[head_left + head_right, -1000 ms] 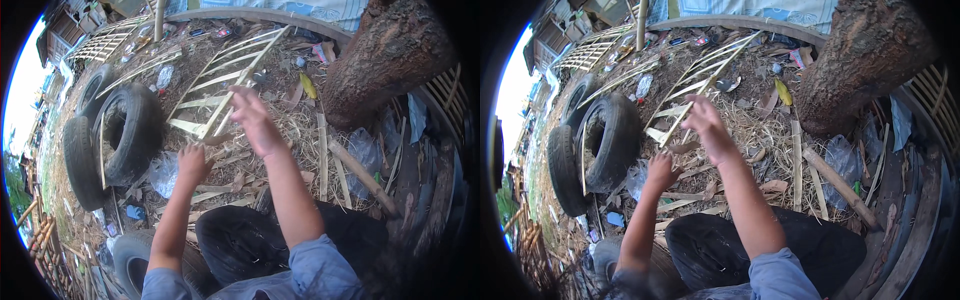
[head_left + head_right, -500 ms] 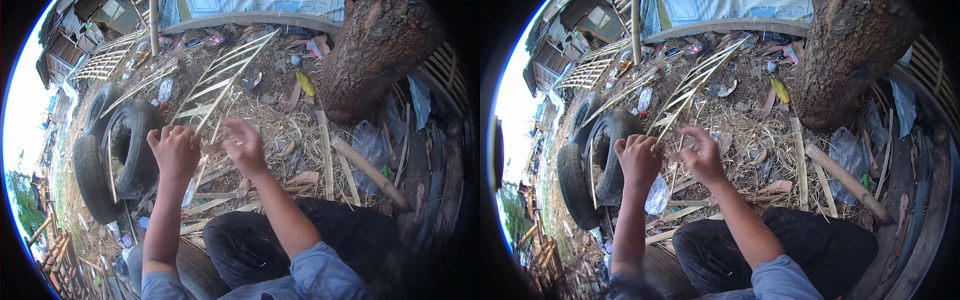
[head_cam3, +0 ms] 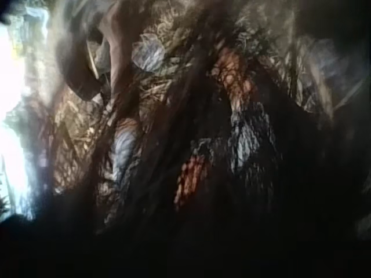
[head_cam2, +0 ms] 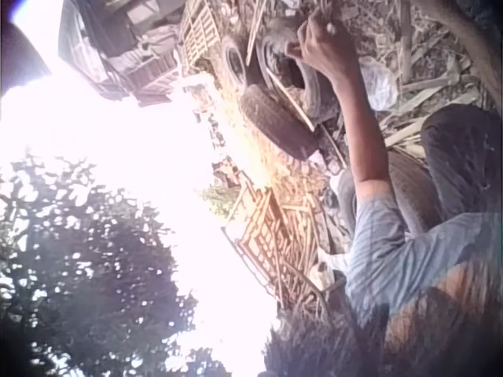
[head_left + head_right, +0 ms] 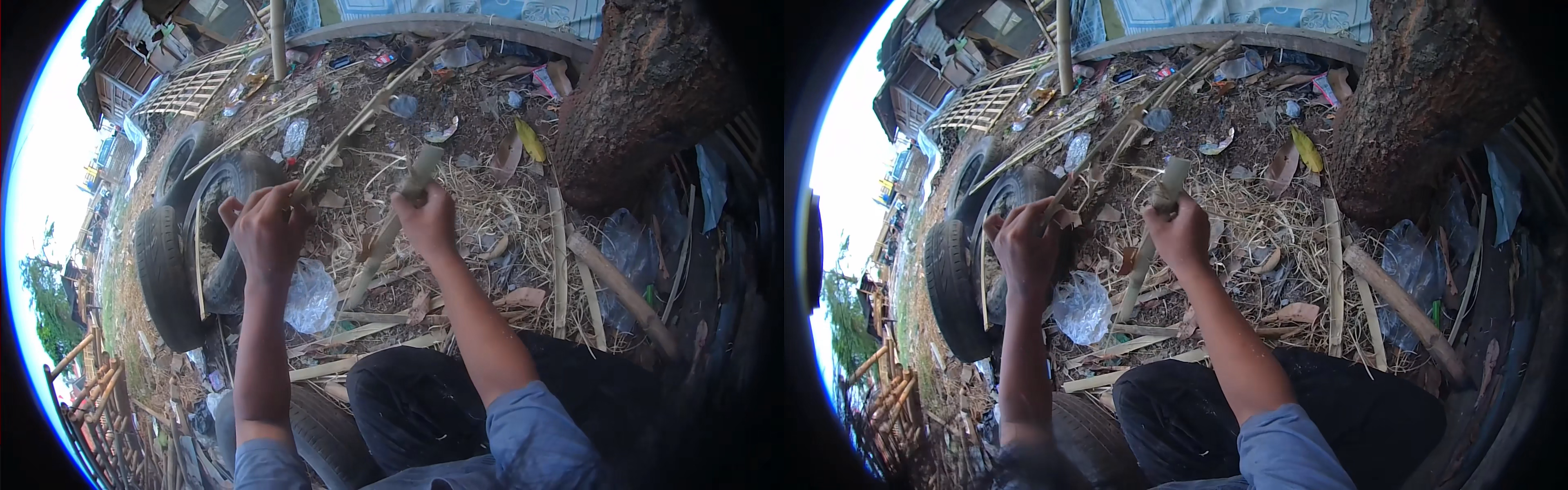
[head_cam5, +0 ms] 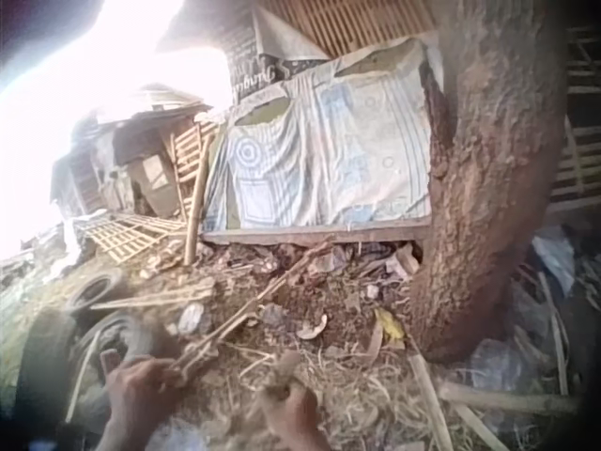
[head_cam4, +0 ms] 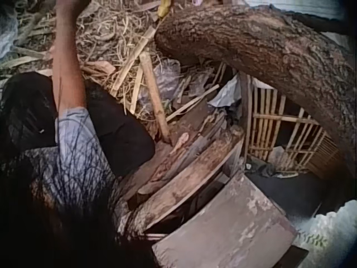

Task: The person constructs a bamboo grid by placing bamboo strips across a frame and striking them with a bamboo section to secure the joints.

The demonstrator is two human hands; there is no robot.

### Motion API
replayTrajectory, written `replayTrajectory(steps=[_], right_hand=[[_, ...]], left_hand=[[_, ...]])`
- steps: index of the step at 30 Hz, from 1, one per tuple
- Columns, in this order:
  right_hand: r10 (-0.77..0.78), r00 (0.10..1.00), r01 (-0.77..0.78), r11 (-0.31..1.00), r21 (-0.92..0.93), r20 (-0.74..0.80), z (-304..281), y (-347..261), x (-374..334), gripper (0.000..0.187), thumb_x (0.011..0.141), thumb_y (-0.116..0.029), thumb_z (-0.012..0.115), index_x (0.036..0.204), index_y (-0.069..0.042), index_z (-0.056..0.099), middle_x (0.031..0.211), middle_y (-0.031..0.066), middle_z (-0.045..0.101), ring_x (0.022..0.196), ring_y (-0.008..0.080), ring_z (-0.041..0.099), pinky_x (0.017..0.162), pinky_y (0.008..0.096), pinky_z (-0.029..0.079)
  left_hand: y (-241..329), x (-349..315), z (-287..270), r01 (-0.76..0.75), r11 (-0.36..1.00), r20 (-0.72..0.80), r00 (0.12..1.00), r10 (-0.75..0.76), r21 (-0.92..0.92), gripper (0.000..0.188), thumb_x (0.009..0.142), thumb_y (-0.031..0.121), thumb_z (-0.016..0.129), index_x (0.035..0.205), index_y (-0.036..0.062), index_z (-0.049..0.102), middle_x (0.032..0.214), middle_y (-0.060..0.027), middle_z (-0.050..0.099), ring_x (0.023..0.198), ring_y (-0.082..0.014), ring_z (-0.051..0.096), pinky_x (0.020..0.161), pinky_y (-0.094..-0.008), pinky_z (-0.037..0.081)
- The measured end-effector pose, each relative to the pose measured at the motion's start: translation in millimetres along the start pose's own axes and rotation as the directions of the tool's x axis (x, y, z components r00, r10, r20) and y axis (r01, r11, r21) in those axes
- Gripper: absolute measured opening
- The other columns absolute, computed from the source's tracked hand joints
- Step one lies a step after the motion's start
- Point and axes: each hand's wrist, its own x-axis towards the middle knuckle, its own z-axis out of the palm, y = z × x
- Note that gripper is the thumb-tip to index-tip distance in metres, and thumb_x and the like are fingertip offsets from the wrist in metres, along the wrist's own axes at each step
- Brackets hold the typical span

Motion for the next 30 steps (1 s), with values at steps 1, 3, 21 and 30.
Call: replayTrajectory(steps=[1,3,21,30], right_hand=[[-0.065,0.996,0.067,0.997,0.026,-0.060,-2.6,8.7,-6.3,0.020,0.084,-0.018,0.071,0.093,-0.002,0.064,0.081,0.0060,0.067,0.074,0.0142,0.064,0.071,0.0309,0.052],[-0.015,1.000,0.014,0.992,0.124,0.004,-14.9,12.9,-26.3,0.021,0.085,-0.019,0.071,0.093,-0.001,0.064,0.084,0.0062,0.066,0.076,0.0141,0.063,0.072,0.0308,0.052],[0.557,0.826,-0.561,0.828,0.023,0.087,-218.9,75.4,-141.1,0.053,0.094,-0.019,0.065,0.139,-0.001,0.042,0.107,0.0138,0.066,0.094,0.0182,0.066,0.080,0.0300,0.053],[0.382,0.860,-0.374,0.923,-0.089,0.340,-220.4,4.3,-173.8,0.053,0.090,-0.010,0.067,0.137,-0.002,0.044,0.116,0.0139,0.061,0.106,0.0176,0.060,0.094,0.0305,0.049]], left_hand=[[-6.3,3.4,-3.6,0.003,1.000,-0.021,1.000,-0.003,0.007,0.021,0.074,0.013,0.078,0.094,0.0139,0.074,0.089,-0.0034,0.073,0.089,-0.0171,0.067,0.088,-0.0369,0.034],[-28.7,6.7,-11.8,0.009,0.999,-0.020,1.000,-0.008,0.042,0.021,0.074,0.014,0.078,0.095,0.0138,0.074,0.089,-0.0039,0.073,0.090,-0.0176,0.067,0.088,-0.0372,0.035],[-16.0,-64.2,-26.2,-0.176,0.982,-0.009,0.984,0.175,-0.075,0.020,0.068,0.017,0.082,0.085,0.0137,0.072,0.078,0.0011,0.068,0.097,-0.0189,0.059,0.090,-0.0398,0.034],[23.5,-185.4,-38.7,-0.349,0.918,0.090,0.924,0.370,-0.189,0.031,0.068,0.021,0.074,0.099,0.0156,0.070,0.093,0.0049,0.066,0.105,-0.0179,0.056,0.093,-0.0427,0.035]])
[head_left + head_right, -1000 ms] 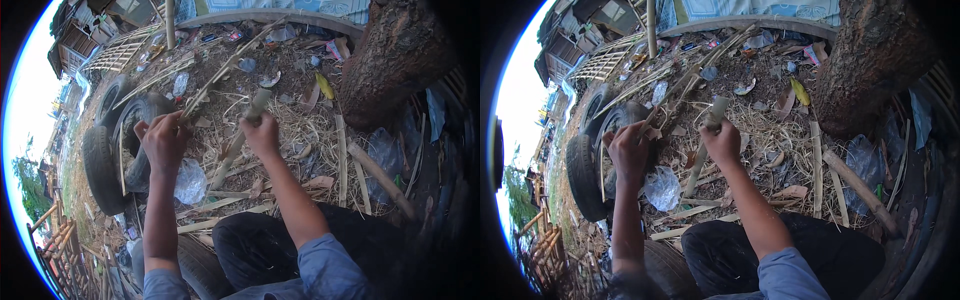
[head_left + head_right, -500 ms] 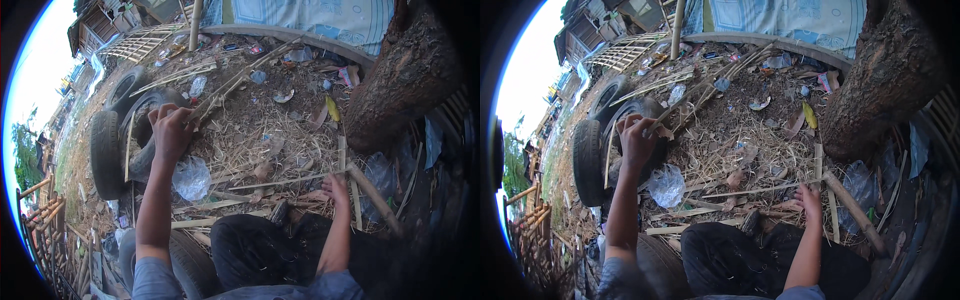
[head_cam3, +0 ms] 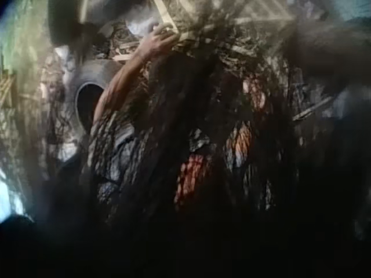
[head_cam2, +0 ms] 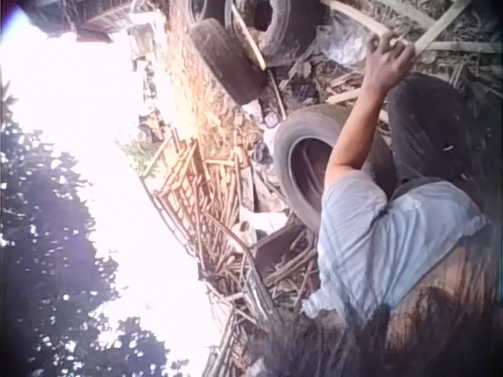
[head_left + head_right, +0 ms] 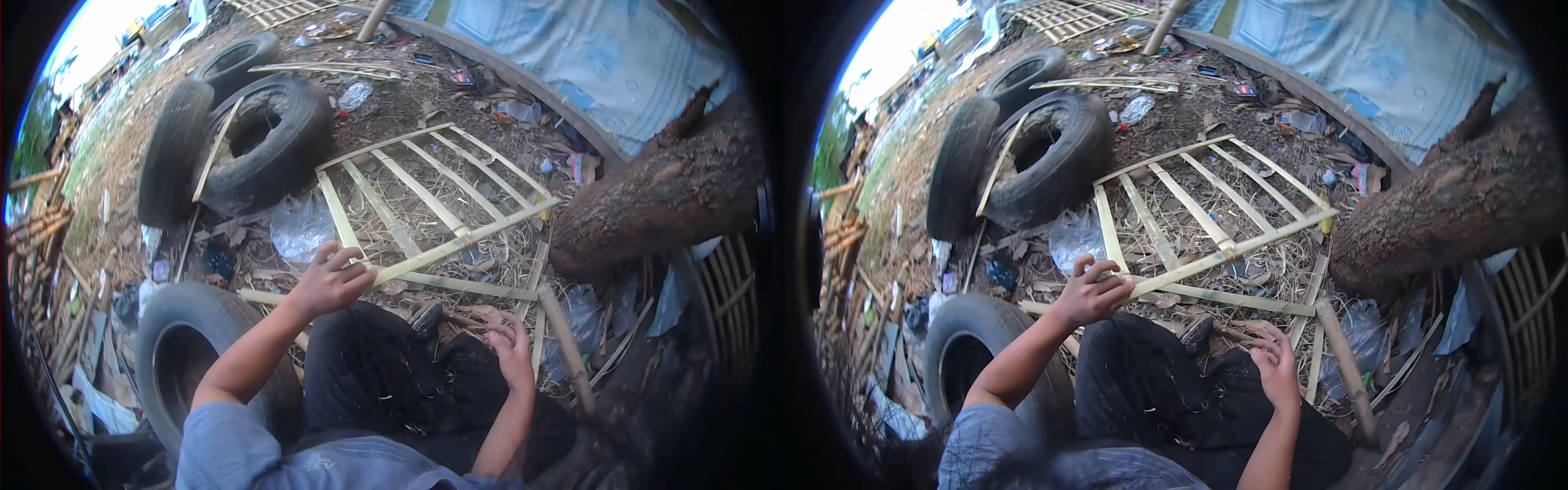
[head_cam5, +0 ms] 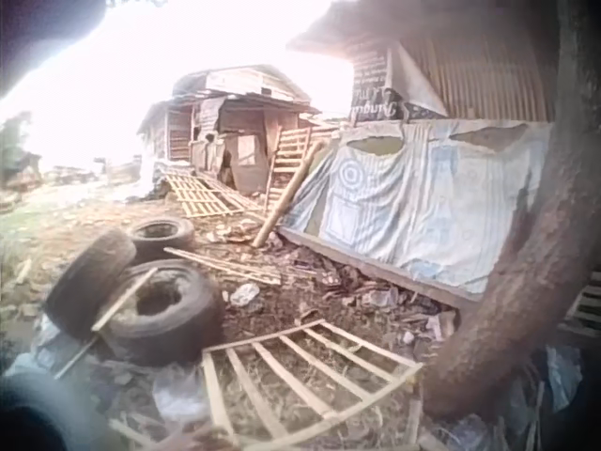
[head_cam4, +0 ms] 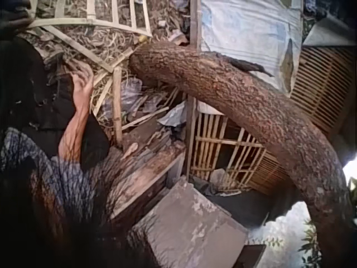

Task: The person constructs a bamboo grid by placing bamboo strips across a frame and striking them with a bamboo section to secure the joints.

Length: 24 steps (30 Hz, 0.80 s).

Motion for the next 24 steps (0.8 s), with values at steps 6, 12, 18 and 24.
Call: replayTrajectory(steps=[6,12,18,24], right_hand=[[0.082,0.997,-0.080,0.988,-0.135,0.013,-36.5,24.7,-56.2,0.055,0.090,-0.012,0.067,0.138,-0.001,0.044,0.117,0.0162,0.063,0.104,0.0183,0.061,0.092,0.0307,0.050],[0.165,0.986,-0.166,0.962,-0.219,-0.021,-50.2,46.2,-72.1,0.046,0.094,-0.011,0.062,0.136,-0.002,0.046,0.114,0.0162,0.068,0.097,0.0208,0.068,0.083,0.0313,0.054],[0.188,0.980,-0.197,0.956,-0.217,-0.062,-50.7,64.7,-50.7,0.047,0.094,-0.015,0.064,0.135,0.001,0.047,0.111,0.0158,0.069,0.095,0.0200,0.068,0.079,0.0307,0.054],[0.196,0.979,-0.198,0.874,-0.444,-0.052,-40.5,76.2,-39.4,0.049,0.090,-0.018,0.069,0.130,0.003,0.051,0.100,0.0134,0.070,0.085,0.0172,0.067,0.075,0.0287,0.053]], left_hand=[[49.3,-29.8,5.6,-0.006,0.999,-0.120,0.993,0.001,-0.038,0.032,0.072,0.024,0.070,0.104,0.0166,0.070,0.092,0.0046,0.063,0.106,-0.0178,0.057,0.092,-0.0407,0.037],[93.2,-45.9,38.6,-0.047,0.983,-0.024,0.999,0.043,-0.179,0.038,0.070,0.024,0.071,0.107,0.0177,0.067,0.103,0.0005,0.058,0.114,-0.0199,0.053,0.094,-0.0422,0.036],[98.1,-48.0,54.4,0.072,0.975,0.033,0.997,-0.067,-0.209,0.042,0.058,0.028,0.079,0.094,0.0179,0.061,0.105,0.0005,0.057,0.119,-0.0220,0.051,0.098,-0.0455,0.034],[98.6,-46.9,59.1,0.114,0.971,0.070,0.992,-0.102,-0.210,0.045,0.059,0.029,0.079,0.098,0.0183,0.062,0.107,0.0002,0.056,0.123,-0.0226,0.050,0.101,-0.0458,0.033]])
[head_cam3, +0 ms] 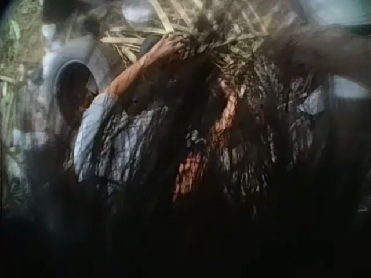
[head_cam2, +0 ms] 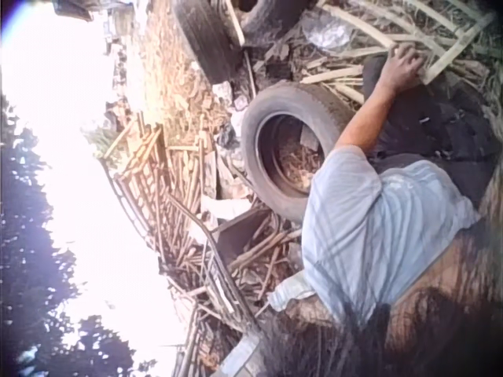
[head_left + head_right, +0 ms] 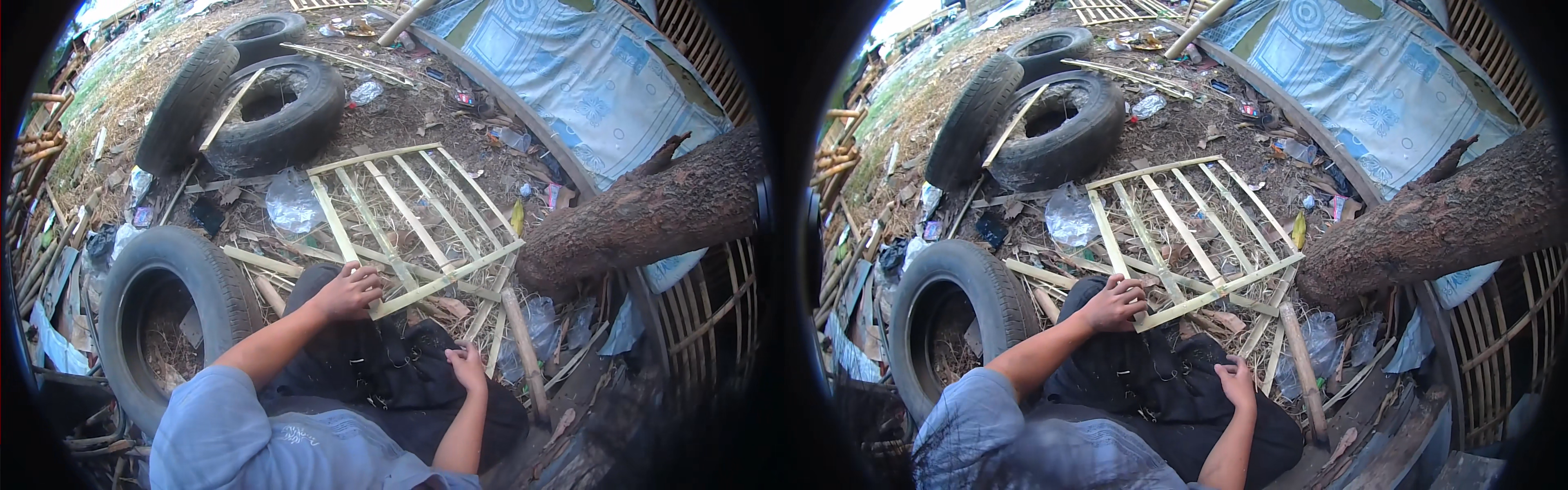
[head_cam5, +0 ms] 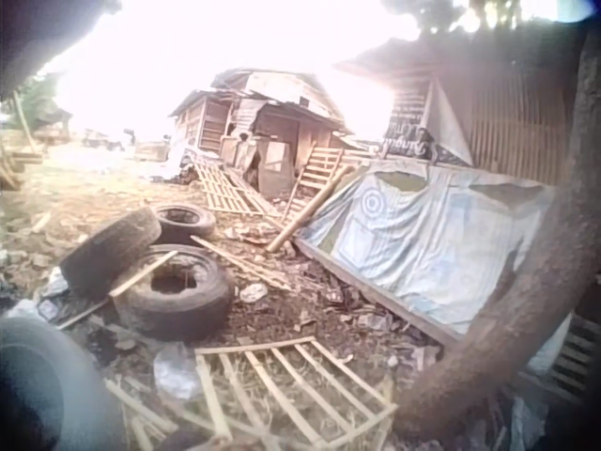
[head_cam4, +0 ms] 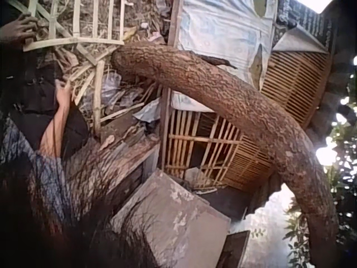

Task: The person constructs a bamboo grid by placing bamboo strips across a frame and striking them with a bamboo section to secure the joints.

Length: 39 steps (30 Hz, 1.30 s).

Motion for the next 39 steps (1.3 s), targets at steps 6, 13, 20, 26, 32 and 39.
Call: replayTrajectory(steps=[6,13,20,26,32,39], right_hand=[[-0.042,0.999,0.042,0.998,-0.052,0.002,3.2,5.2,-0.6,0.050,0.088,-0.016,0.071,0.129,0.004,0.052,0.095,0.0136,0.070,0.083,0.0167,0.067,0.076,0.0298,0.053],[-0.076,0.997,0.072,0.983,-0.167,-0.020,8.3,13.8,5.4,0.049,0.087,-0.017,0.071,0.128,0.004,0.053,0.092,0.0129,0.071,0.081,0.0172,0.067,0.074,0.0304,0.053],[-0.044,0.997,0.039,0.996,-0.081,-0.059,7.3,18.8,7.3,0.049,0.085,-0.023,0.073,0.125,0.001,0.058,0.099,0.0154,0.070,0.091,0.0244,0.068,0.084,0.0357,0.053],[-0.066,0.993,0.080,0.987,0.141,-0.097,5.6,11.1,0.2,0.041,0.089,-0.023,0.071,0.121,-0.001,0.060,0.094,0.0099,0.071,0.081,0.0167,0.068,0.072,0.0300,0.052],[-0.038,0.995,0.071,0.921,0.383,-0.095,10.5,-12.5,0.6,0.039,0.097,-0.038,0.061,0.120,-0.006,0.062,0.101,0.0089,0.072,0.088,0.0140,0.068,0.070,0.0271,0.050],[-0.089,0.995,0.089,0.696,0.712,-0.038,30.9,-51.8,25.5,0.035,0.097,-0.039,0.058,0.115,-0.009,0.063,0.098,0.0053,0.069,0.087,0.0145,0.065,0.074,0.0297,0.051]], left_hand=[[2.3,2.2,-6.0,0.020,1.000,0.018,1.000,-0.019,-0.015,0.036,0.067,0.027,0.074,0.101,0.0192,0.064,0.110,0.0010,0.058,0.124,-0.0208,0.050,0.102,-0.0452,0.032],[-2.0,-6.2,6.1,0.051,0.998,-0.074,0.996,-0.049,0.023,0.053,0.059,0.032,0.080,0.109,0.0234,0.067,0.119,-0.0001,0.056,0.127,-0.0228,0.047,0.104,-0.0475,0.029],[0.4,16.6,-3.7,0.025,1.000,0.082,0.996,-0.026,0.012,0.044,0.064,0.037,0.077,0.102,0.0181,0.066,0.125,-0.0032,0.056,0.132,-0.0262,0.044,0.106,-0.0508,0.025],[19.5,42.7,-14.7,-0.027,0.989,0.092,0.995,0.041,-0.147,0.045,0.057,0.035,0.075,0.094,0.0136,0.065,0.101,-0.0044,0.060,0.123,-0.0269,0.049,0.099,-0.0492,0.026],[29.1,41.7,-15.6,-0.015,0.967,0.059,0.998,0.031,-0.253,0.038,0.054,0.035,0.078,0.084,0.0135,0.068,0.091,-0.0013,0.061,0.116,-0.0249,0.053,0.096,-0.0495,0.027],[82.3,62.2,-33.6,-0.112,0.957,0.068,0.989,0.135,-0.267,0.032,0.054,0.034,0.080,0.078,0.0160,0.069,0.084,0.0035,0.060,0.114,-0.0229,0.053,0.097,-0.0505,0.026]])
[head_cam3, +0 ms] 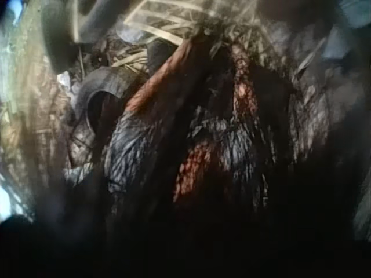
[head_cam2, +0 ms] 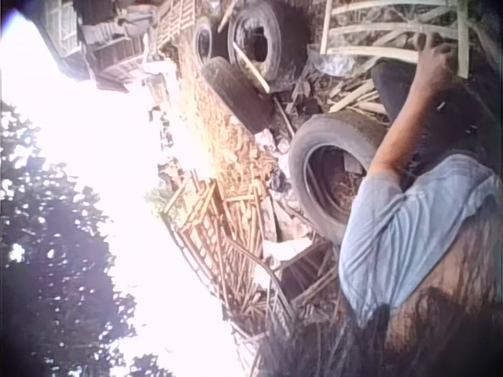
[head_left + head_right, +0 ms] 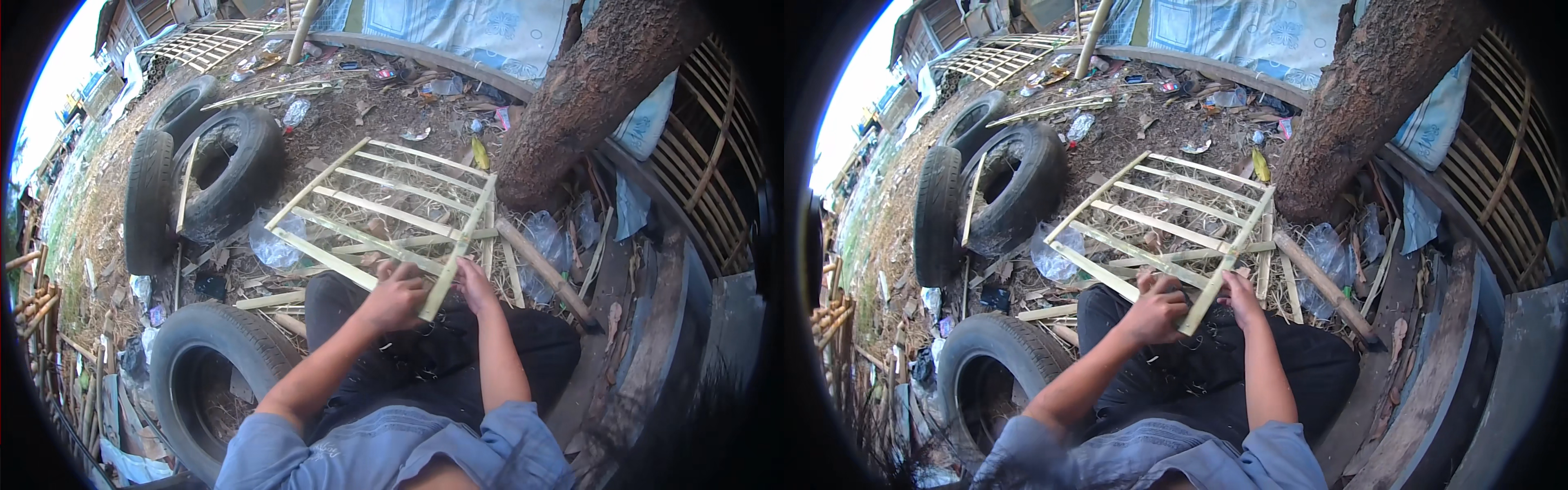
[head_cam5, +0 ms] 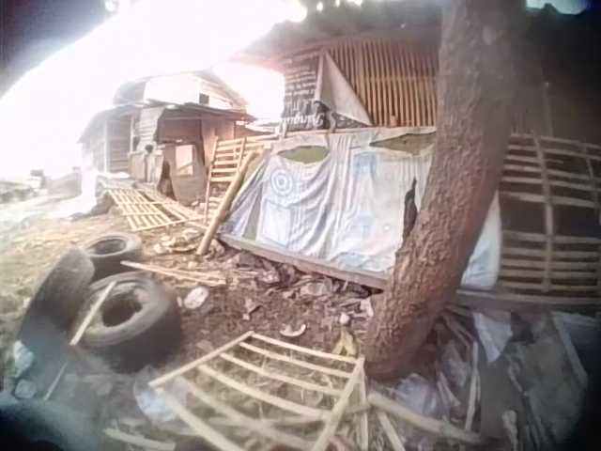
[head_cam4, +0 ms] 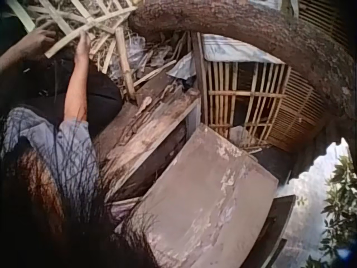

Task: The person constructs a bamboo grid by placing bamboo strips across a frame and striking them with a bamboo section to secure the joints.

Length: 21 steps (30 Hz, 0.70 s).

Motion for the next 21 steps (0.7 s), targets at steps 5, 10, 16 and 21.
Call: replayTrajectory(steps=[5,10,16,21], right_hand=[[-0.055,0.998,0.053,0.993,0.107,0.011,23.9,-12.7,-3.2,0.018,0.097,-0.016,0.057,0.106,-0.003,0.066,0.095,0.0067,0.070,0.086,0.0177,0.067,0.081,0.0327,0.053],[-0.203,0.979,0.203,0.979,-0.027,-0.009,36.4,-43.6,-8.1,0.017,0.095,-0.012,0.056,0.104,0.000,0.066,0.093,0.0094,0.071,0.086,0.0163,0.067,0.085,0.0306,0.051],[-0.285,0.958,0.288,0.950,-0.123,0.044,70.2,-92.6,-5.2,0.020,0.093,-0.012,0.055,0.103,0.002,0.066,0.089,0.0103,0.071,0.084,0.0164,0.066,0.081,0.0296,0.052],[-0.283,0.958,0.286,0.942,-0.174,0.043,72.0,-114.6,4.6,0.022,0.092,-0.014,0.055,0.101,0.003,0.067,0.087,0.0103,0.070,0.082,0.0163,0.066,0.079,0.0292,0.051]], left_hand=[[11.6,-12.2,-12.9,0.136,0.982,0.237,0.958,-0.164,0.130,0.045,0.057,0.040,0.081,0.095,0.0174,0.071,0.103,0.0007,0.061,0.127,-0.0246,0.045,0.098,-0.0521,0.024],[-28.0,-28.2,-62.1,0.452,0.883,0.114,0.891,-0.440,-0.123,0.081,0.071,0.056,0.079,0.139,0.0218,0.052,0.145,-0.0137,0.048,0.147,-0.0367,0.025,0.116,-0.0609,0.006],[-280.5,-136.2,-72.2,0.848,0.415,-0.047,0.425,-0.904,-0.330,0.069,0.084,0.047,0.073,0.134,0.0044,0.052,0.125,-0.0172,0.064,0.117,-0.0335,0.060,0.103,-0.0419,0.042],[-385.2,-203.4,-21.3,0.965,0.205,0.347,0.250,-0.904,-0.162,0.079,0.093,0.068,0.046,0.126,-0.0016,0.063,0.120,-0.0239,0.067,0.115,-0.0398,0.062,0.098,-0.0487,0.046]])
